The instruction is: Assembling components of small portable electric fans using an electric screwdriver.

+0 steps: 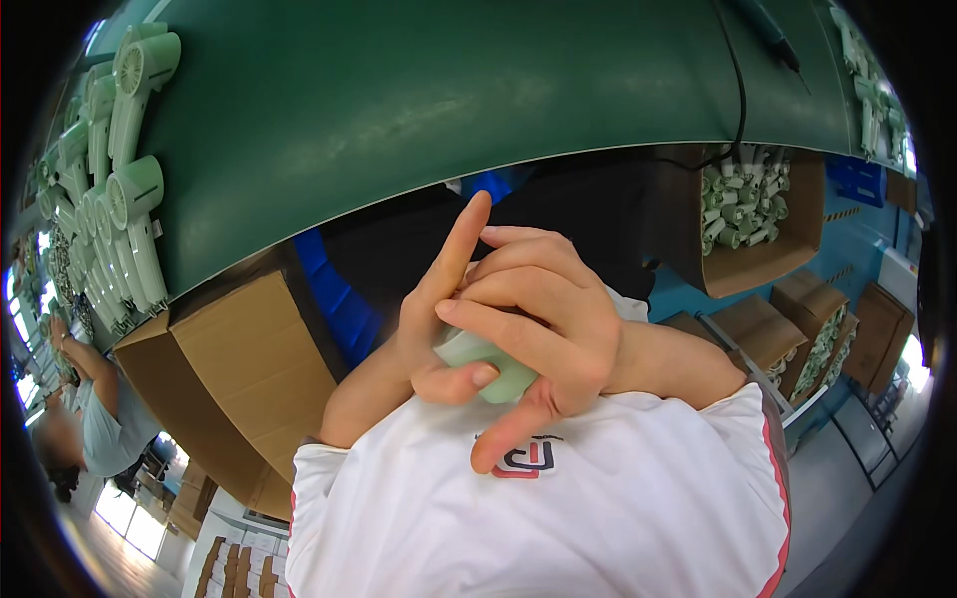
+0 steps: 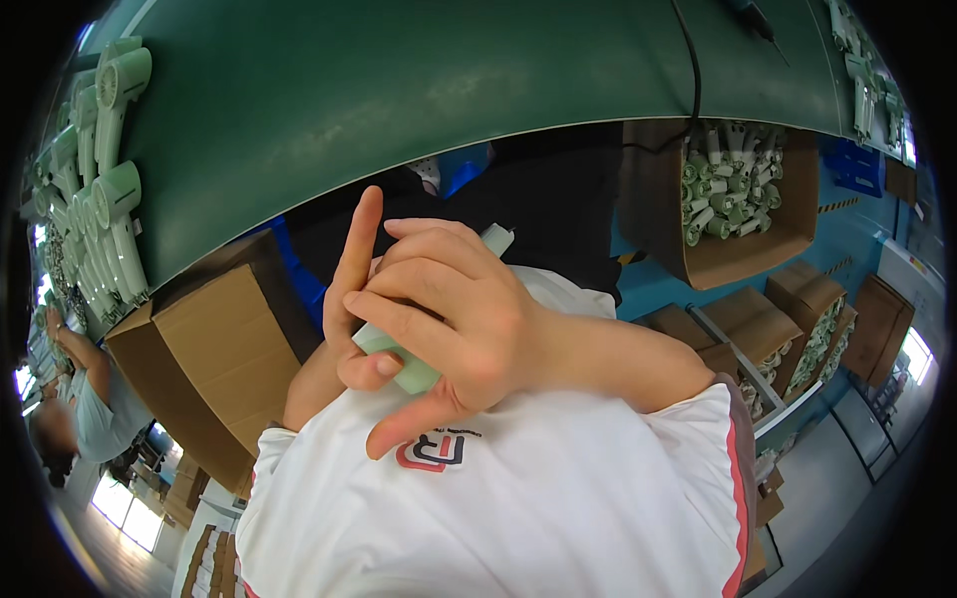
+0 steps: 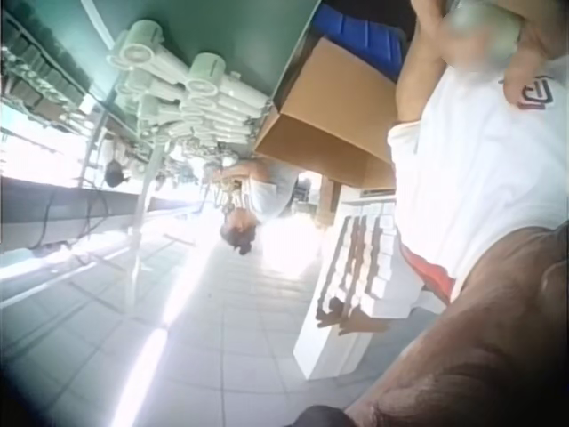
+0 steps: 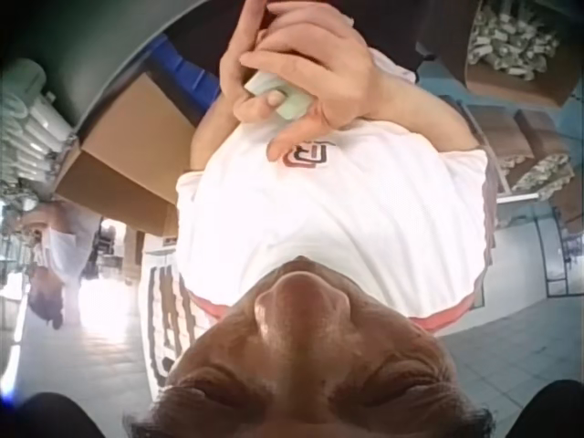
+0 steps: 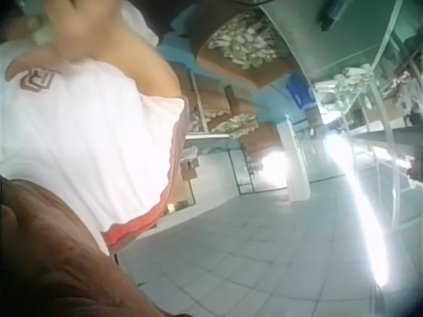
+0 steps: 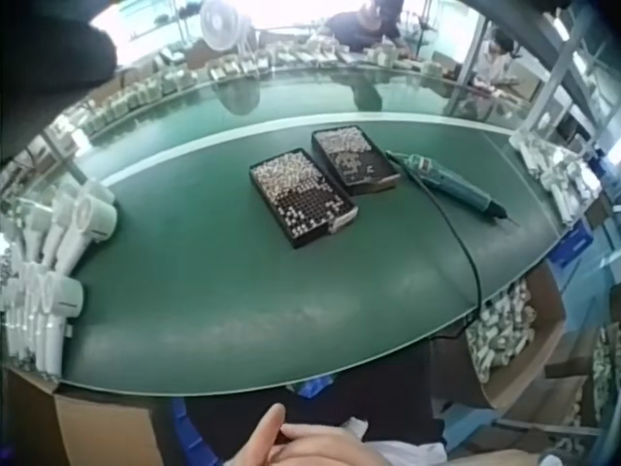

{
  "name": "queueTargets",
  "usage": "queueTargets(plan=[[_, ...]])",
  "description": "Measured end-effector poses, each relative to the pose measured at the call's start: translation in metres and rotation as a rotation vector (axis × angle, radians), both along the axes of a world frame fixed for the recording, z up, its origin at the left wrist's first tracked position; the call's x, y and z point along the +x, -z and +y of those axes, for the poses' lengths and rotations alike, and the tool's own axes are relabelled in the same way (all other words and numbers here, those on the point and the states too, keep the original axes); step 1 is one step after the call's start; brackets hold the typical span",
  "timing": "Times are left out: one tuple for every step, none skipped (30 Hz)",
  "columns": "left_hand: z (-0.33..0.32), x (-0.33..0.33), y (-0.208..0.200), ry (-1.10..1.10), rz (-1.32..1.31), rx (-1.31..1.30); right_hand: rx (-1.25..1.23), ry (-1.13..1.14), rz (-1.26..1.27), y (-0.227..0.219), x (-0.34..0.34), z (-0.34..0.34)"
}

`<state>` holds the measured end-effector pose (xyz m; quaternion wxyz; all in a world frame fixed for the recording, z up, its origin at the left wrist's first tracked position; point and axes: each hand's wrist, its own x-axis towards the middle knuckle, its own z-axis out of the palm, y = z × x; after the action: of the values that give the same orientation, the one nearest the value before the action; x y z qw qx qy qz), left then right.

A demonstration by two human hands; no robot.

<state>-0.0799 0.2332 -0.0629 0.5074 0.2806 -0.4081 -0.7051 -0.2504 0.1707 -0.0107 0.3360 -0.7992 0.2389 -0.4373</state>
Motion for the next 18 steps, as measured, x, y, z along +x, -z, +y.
queueTargets(plan=[[0.002,-0.001,0.001,-0.005,0.0,0.003,0.009,-0.016,-0.003,0.001,0.0,-0.001],[0.004,-0.003,0.004,-0.044,-0.024,-0.04,0.018,-0.032,-0.006,0.002,0.0,-0.002],[0.005,-0.004,0.006,-0.084,-0.048,-0.083,0.022,-0.037,-0.005,0.002,-0.001,-0.002],[0.002,-0.003,0.007,-0.083,-0.046,-0.079,0.017,-0.028,0.022,0.0,-0.002,-0.004],[-0.001,-0.001,0.009,-0.032,-0.032,-0.142,0.012,-0.02,0.049,-0.001,-0.003,-0.005],[-0.002,-0.001,0.01,0.019,-0.017,-0.205,0.015,-0.019,0.051,0.0,-0.003,-0.005],[-0.003,-0.001,0.009,0.02,-0.016,-0.202,-0.017,-0.01,0.054,0.003,-0.004,-0.004],[-0.004,-0.002,0.007,0.0,-0.085,-0.233,-0.05,-0.002,0.056,0.005,-0.004,-0.003],[-0.005,-0.003,0.005,-0.019,-0.154,-0.263,-0.047,0.0,0.058,0.008,-0.003,-0.004],[-0.008,-0.004,0.004,-0.018,-0.153,-0.261,-0.066,0.009,0.031,0.011,0.0,-0.005],[-0.011,-0.006,0.004,-0.039,-0.175,-0.307,-0.086,0.019,0.005,0.013,0.001,-0.006],[-0.013,-0.006,0.004,-0.061,-0.197,-0.353,-0.084,0.02,0.005,0.013,0.0,-0.008],[-0.014,-0.005,0.004,-0.06,-0.198,-0.352,-0.086,0.018,0.003,0.013,0.0,-0.009],[-0.014,-0.003,0.005,-0.042,-0.213,-0.352,-0.088,0.016,0.0,0.013,0.0,-0.01],[-0.014,-0.001,0.005,-0.024,-0.229,-0.353,-0.087,0.017,-0.002,0.013,0.0,-0.009],[-0.014,0.0,0.007,-0.022,-0.229,-0.354,-0.079,0.02,0.007,0.013,0.0,-0.01],[-0.013,0.001,0.009,-0.004,-0.141,-0.318,-0.07,0.023,0.016,0.012,-0.001,-0.01],[-0.014,0.002,0.01,0.013,-0.053,-0.282,-0.073,0.025,0.015,0.01,0.0,-0.011]])
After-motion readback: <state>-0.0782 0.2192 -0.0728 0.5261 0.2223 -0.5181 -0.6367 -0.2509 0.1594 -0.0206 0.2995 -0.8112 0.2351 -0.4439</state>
